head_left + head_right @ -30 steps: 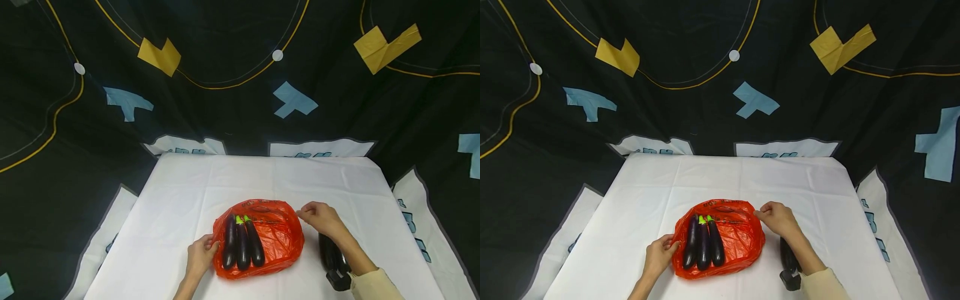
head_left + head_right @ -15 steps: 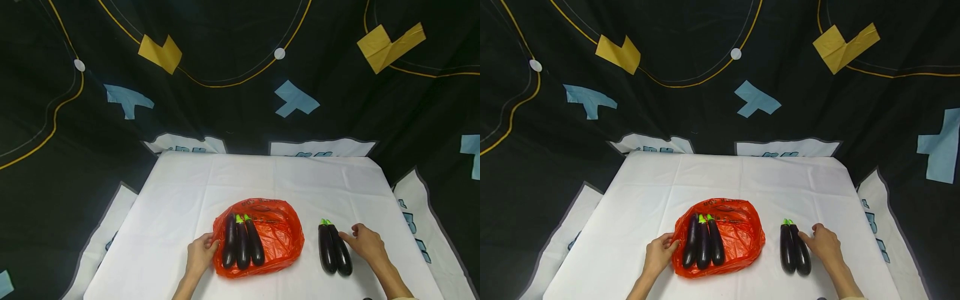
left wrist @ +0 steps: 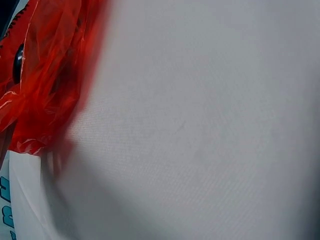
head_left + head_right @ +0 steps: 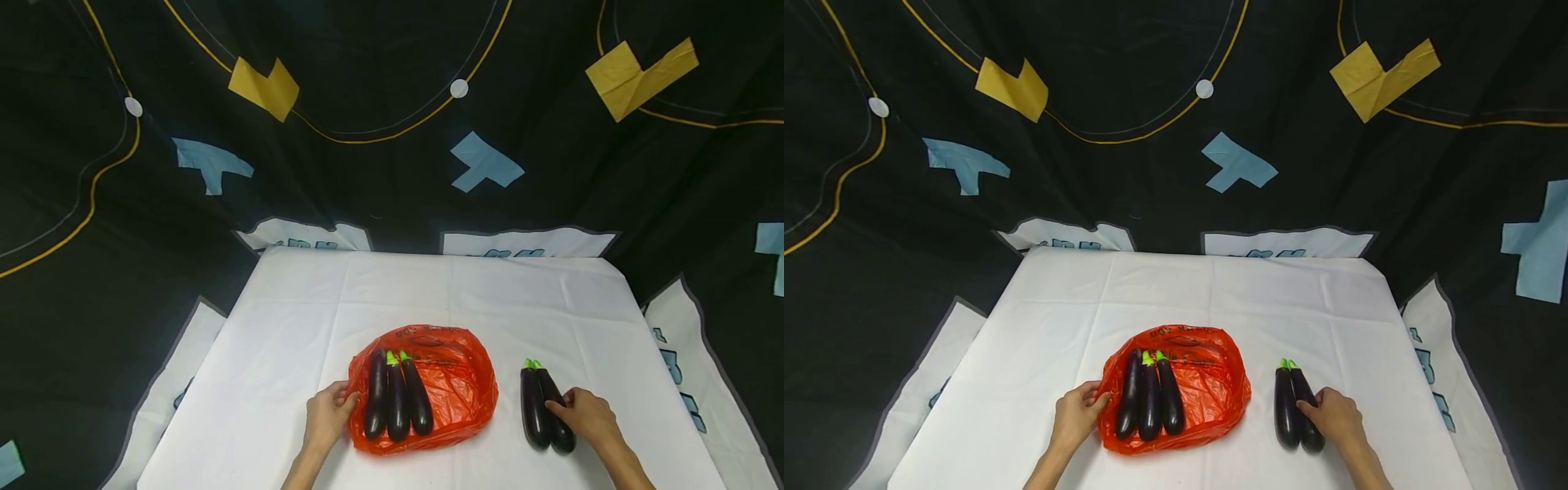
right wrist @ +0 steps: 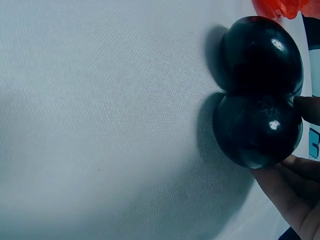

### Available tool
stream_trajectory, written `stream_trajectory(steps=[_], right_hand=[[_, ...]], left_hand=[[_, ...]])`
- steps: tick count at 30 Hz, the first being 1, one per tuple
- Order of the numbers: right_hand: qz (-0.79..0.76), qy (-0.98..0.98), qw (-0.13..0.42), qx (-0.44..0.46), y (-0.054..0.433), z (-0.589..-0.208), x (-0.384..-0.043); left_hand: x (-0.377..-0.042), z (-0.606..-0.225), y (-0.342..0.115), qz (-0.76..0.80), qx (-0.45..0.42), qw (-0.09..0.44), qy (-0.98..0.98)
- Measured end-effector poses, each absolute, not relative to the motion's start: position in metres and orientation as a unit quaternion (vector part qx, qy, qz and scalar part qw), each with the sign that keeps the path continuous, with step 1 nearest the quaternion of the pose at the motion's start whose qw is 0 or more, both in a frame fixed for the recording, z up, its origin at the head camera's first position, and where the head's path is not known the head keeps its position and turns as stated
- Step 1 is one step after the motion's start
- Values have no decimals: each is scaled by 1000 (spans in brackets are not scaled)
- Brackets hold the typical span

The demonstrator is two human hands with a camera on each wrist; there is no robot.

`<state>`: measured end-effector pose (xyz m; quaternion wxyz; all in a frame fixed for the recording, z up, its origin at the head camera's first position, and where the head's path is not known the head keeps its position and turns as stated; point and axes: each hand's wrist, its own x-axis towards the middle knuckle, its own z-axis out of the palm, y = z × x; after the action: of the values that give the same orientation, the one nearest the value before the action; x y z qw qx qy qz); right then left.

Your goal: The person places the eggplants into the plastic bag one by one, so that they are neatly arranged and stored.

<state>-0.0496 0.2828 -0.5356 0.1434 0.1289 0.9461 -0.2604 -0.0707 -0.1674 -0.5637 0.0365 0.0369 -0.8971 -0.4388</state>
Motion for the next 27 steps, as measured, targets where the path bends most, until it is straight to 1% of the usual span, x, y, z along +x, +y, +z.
stream_trajectory(steps=[12, 20, 27], right_hand=[[-265, 946, 140, 124, 286, -534, -48], [-281, 939, 154, 124, 287, -535, -46], [-283, 940, 147, 122, 289, -529, -46]], left_hand=[[-71, -564, -168, -439, 51, 15, -897], [-71, -564, -168, -437, 48, 24, -898], [-71, -563, -167, -438, 46, 28, -897]])
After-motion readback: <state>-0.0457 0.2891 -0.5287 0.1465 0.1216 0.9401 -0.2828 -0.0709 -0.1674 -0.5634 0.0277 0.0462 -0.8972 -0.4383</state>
